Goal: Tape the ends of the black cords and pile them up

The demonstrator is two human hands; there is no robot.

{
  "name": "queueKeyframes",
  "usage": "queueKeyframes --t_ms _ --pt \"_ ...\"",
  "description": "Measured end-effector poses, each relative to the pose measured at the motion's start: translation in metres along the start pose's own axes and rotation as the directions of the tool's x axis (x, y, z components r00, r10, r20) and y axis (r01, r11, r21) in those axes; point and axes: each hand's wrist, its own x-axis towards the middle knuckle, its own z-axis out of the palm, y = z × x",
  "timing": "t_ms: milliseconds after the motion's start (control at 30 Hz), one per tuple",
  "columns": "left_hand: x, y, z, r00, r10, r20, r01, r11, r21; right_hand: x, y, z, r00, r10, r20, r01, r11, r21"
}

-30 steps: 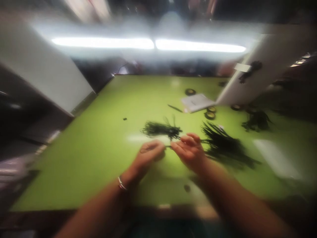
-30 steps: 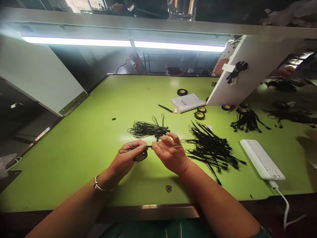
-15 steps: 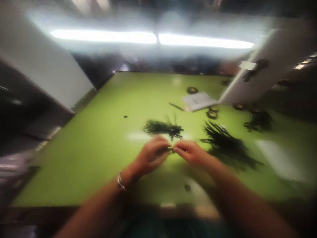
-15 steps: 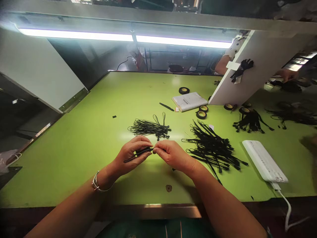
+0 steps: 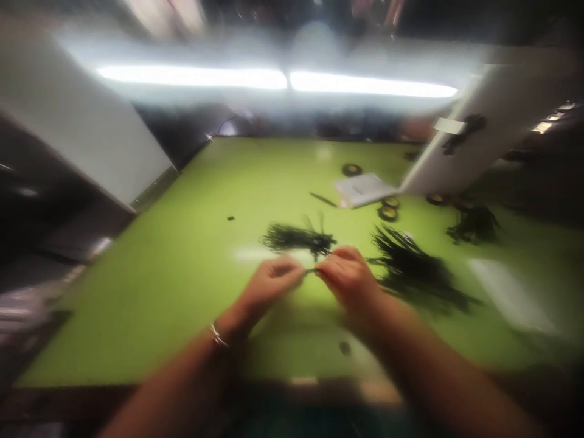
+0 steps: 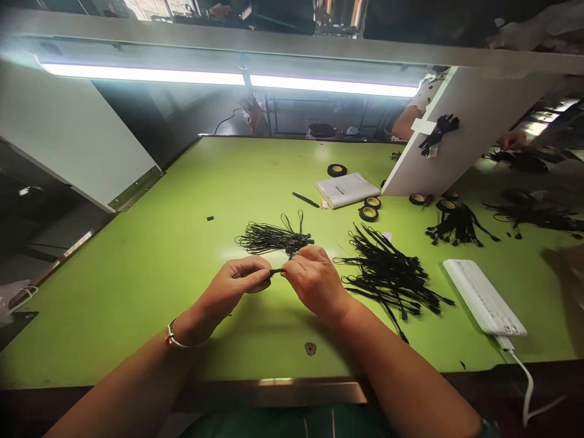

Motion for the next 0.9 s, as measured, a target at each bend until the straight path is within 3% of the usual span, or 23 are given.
queueKeyframes --t_ms 133,200,267,367,433,533,667,800,900 --pt "0.000 -0.002 0.002 0.952 0.304 0.044 -0.300 0.890 0.344 -0.002 0.003 0.004 0.970 0.103 0.222 -0.147 0.971 0.191" --pt "0.000 -0.003 0.003 0.921 0.379 0.088 -0.381 0.832 0.403 -0.001 0.001 0.002 0.920 0.134 0.370 -0.218 0.956 0.198" --pt "-0.001 -0.003 0.003 0.908 0.406 0.105 -0.411 0.814 0.410 0.000 0.000 0.001 0.888 0.135 0.440 -0.246 0.947 0.206" --pt "-0.001 0.001 0.001 0.921 0.381 0.085 -0.384 0.843 0.378 0.002 0.001 -0.002 0.955 0.087 0.284 -0.138 0.976 0.166" --pt "-0.001 0.005 -0.002 0.946 0.312 0.087 -0.323 0.882 0.342 0.003 0.003 -0.006 0.989 0.019 0.147 -0.025 0.999 0.035" --pt "0.000 0.012 -0.008 0.986 0.125 0.110 -0.148 0.958 0.246 0.003 0.003 -0.012 0.995 -0.080 0.053 0.087 0.984 -0.154" --pt "0.001 0.014 -0.008 0.994 -0.065 0.085 0.052 0.989 0.142 0.001 0.001 -0.012 0.989 -0.144 -0.035 0.130 0.959 -0.252" --pt "0.001 0.007 -0.002 0.997 0.014 -0.075 0.007 0.961 0.278 -0.001 0.000 0.000 0.999 -0.031 0.020 0.034 0.986 -0.160" --pt "0.002 0.001 0.001 0.980 0.177 -0.092 -0.127 0.908 0.399 -0.002 0.002 0.006 0.985 0.086 0.149 -0.090 0.996 0.018"
